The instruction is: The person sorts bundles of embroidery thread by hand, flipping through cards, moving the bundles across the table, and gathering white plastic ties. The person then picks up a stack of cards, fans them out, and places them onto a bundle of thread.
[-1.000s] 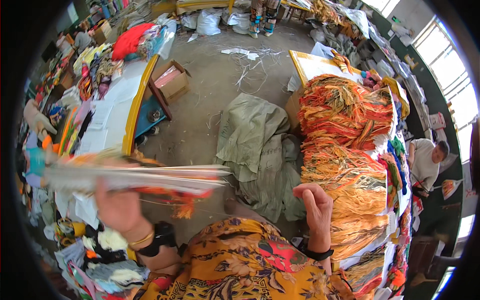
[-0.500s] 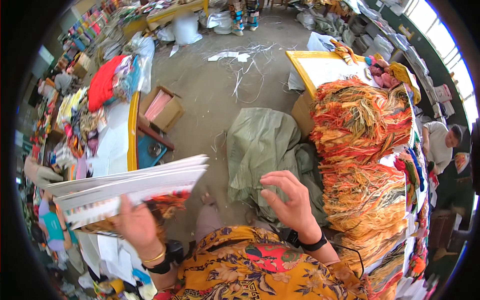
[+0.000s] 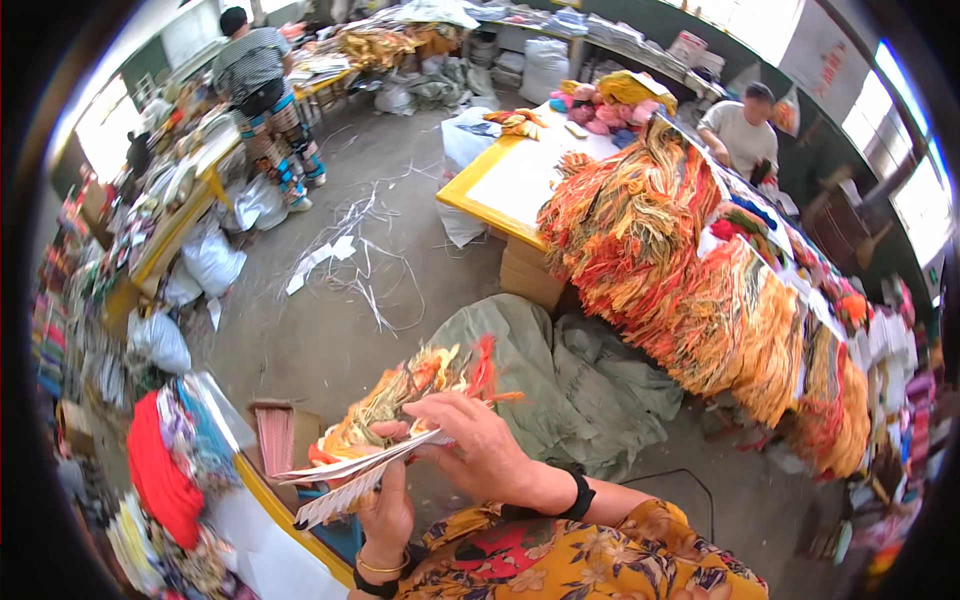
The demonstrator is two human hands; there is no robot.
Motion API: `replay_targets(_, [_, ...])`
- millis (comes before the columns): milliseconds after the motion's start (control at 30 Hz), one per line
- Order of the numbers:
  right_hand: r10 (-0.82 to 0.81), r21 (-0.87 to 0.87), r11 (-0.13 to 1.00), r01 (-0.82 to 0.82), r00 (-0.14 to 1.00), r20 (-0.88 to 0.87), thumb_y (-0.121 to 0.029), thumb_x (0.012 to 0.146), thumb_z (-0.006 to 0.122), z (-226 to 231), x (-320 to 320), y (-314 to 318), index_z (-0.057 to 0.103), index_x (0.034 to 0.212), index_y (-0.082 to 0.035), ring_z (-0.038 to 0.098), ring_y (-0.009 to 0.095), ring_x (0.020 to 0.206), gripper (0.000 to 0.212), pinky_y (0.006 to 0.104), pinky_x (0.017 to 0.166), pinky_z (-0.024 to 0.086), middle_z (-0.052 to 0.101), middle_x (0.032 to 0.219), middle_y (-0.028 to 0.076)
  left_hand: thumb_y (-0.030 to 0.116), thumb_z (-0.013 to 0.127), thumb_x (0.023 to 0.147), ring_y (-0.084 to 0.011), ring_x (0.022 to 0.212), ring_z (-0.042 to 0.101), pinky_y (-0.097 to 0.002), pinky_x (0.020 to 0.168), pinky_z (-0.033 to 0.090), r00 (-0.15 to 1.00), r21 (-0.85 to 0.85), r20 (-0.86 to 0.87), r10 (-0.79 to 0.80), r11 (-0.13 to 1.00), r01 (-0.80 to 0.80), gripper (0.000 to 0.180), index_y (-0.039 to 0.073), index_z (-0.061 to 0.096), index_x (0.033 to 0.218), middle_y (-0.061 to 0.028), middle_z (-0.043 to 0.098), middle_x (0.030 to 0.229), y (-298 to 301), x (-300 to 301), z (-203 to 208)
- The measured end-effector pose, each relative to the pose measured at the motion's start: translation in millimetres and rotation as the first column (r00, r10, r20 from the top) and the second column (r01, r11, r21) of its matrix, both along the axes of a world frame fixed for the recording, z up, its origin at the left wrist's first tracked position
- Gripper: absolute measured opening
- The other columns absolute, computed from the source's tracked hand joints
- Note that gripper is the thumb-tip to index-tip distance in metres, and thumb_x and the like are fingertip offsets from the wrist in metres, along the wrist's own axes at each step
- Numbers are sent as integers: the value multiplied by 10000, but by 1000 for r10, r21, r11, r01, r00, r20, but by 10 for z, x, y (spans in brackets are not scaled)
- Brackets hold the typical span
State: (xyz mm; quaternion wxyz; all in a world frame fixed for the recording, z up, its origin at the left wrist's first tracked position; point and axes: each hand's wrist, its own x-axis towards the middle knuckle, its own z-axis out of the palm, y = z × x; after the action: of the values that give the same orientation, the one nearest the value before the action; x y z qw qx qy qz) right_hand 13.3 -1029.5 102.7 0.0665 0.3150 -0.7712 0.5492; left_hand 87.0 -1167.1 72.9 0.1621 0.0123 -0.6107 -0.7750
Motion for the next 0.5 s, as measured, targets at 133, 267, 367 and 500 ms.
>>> replay_targets(133, [-91, -28, 996, 89, 993, -70, -41, 712, 685, 49, -351, -359, 585, 956, -84, 586, 275, 878, 267, 369, 745, 445, 611, 889, 69, 84, 514, 940, -193, 1108, 518, -353, 955, 425, 998, 28, -32, -59, 998, 60, 314, -15, 475, 1235, -97, 537, 1192, -412, -518, 0])
replay_targets(267, [-182, -75, 981, 177, 981, -64, -59, 730, 692, 24, -797, -617, 585, 874, -90, 592, 271, 826, 182, 367, 716, 442, 614, 830, 60, 79, 540, 930, -175, 1096, 518, -317, 952, 417, 983, 74, -62, -171, 982, 175, 287, -1, 492, 1201, -81, 520, 1188, -620, -1134, 110])
replay_targets(367, [-228, -107, 969, 222, 972, -54, -64, 744, 692, -81, -1192, -803, 583, 866, -92, 592, 269, 790, 165, 362, 693, 444, 613, 810, 53, 84, 532, 936, -165, 1078, 514, -299, 935, 415, 960, 16, -39, -278, 960, 278, 262, -5, 490, 1179, -85, 515, 1180, -934, -1621, 121])
replay_targets(500, [-285, -165, 949, 270, 955, -76, -69, 756, 689, -234, -1836, -1083, 581, 853, -93, 594, 260, 752, 148, 348, 671, 445, 611, 785, 38, 59, 492, 950, -157, 1041, 502, -282, 917, 406, 918, -301, -46, -393, 882, 363, 238, -15, 468, 1174, -92, 516, 1158, -1336, -2375, 39])
